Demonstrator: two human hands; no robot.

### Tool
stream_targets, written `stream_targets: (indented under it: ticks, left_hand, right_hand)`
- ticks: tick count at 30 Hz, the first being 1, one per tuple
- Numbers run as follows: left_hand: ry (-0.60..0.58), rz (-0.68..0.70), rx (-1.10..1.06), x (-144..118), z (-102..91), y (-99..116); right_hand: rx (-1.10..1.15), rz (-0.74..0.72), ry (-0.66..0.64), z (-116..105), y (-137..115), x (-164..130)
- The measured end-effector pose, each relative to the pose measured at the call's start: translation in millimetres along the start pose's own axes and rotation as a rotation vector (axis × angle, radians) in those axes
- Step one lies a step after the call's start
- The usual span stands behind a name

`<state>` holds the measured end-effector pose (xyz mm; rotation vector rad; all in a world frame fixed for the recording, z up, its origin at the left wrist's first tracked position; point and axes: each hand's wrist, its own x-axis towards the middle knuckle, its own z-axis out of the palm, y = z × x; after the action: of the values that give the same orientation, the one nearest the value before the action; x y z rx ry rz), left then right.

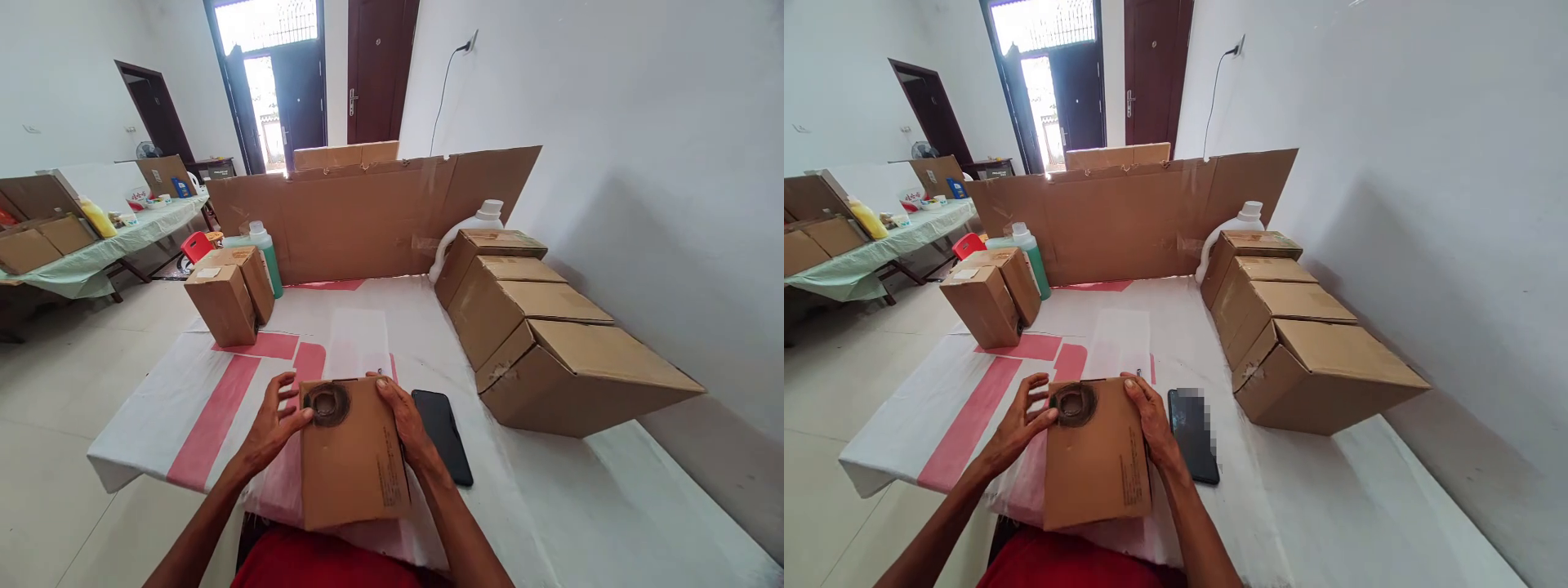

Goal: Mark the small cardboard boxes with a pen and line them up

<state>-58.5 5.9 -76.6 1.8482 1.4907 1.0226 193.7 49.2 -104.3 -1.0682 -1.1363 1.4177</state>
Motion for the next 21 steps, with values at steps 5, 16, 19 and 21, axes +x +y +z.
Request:
stream_targets:
  ticks: [5,16,19,21]
  left_hand:
    - [-0.159,-0.262,-0.376,-32.6,0.3,-9.1]
    - [-0.180,-0.252,-0.420,-45.9,13.9,1.1]
    - [-0.197,-0.229,-0.386,-44.6,15.8,10.6]
    - [-0.193,-0.204,-0.354,-45.2,15.1,13.3]
  right_hand:
    - [-0.174,-0.045,0.076,27.5,19.8,-16.3]
    - [-0.786,0.115,0.338,-27.0,19.9,-16.7]
    - [-0.778,0.107,0.332,-29.8,17.2,-10.0]
    - [-0.729,0.069,0.352,-32.9,9.2,-9.7]
